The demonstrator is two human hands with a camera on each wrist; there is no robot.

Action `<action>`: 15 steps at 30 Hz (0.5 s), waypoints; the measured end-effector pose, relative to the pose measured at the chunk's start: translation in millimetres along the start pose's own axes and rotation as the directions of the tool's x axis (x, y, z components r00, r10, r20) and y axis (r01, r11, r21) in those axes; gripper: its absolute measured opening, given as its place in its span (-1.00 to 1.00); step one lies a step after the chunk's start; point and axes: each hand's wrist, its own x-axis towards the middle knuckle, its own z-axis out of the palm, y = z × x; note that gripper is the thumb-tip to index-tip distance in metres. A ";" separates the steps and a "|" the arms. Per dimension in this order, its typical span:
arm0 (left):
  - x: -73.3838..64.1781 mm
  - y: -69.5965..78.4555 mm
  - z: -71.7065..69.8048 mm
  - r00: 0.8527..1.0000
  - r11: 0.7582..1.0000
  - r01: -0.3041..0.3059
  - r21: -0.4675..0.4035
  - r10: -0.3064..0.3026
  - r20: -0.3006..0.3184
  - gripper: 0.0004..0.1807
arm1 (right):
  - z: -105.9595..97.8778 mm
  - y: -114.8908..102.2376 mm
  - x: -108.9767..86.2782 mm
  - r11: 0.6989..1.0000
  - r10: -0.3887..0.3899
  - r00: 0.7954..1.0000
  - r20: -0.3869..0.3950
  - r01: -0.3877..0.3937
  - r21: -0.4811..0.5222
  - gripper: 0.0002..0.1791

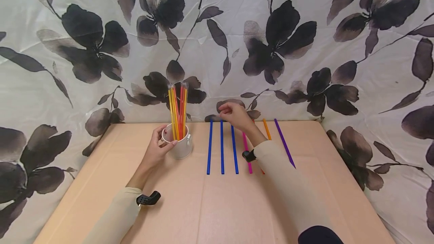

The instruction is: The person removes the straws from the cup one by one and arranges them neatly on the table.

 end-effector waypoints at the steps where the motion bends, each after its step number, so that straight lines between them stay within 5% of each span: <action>1: 0.1 -0.1 0.1 1.000 1.000 -0.002 -0.001 0.002 0.000 -0.09 | 2.4 -1.6 1.0 1.000 -0.004 1.000 0.003 0.004 0.011 -0.69; 15: 0.5 -1.4 0.3 1.000 1.000 -0.009 -0.010 0.009 0.007 -0.08 | 31.8 -23.3 9.5 0.997 -0.045 0.999 0.022 0.043 0.058 -0.68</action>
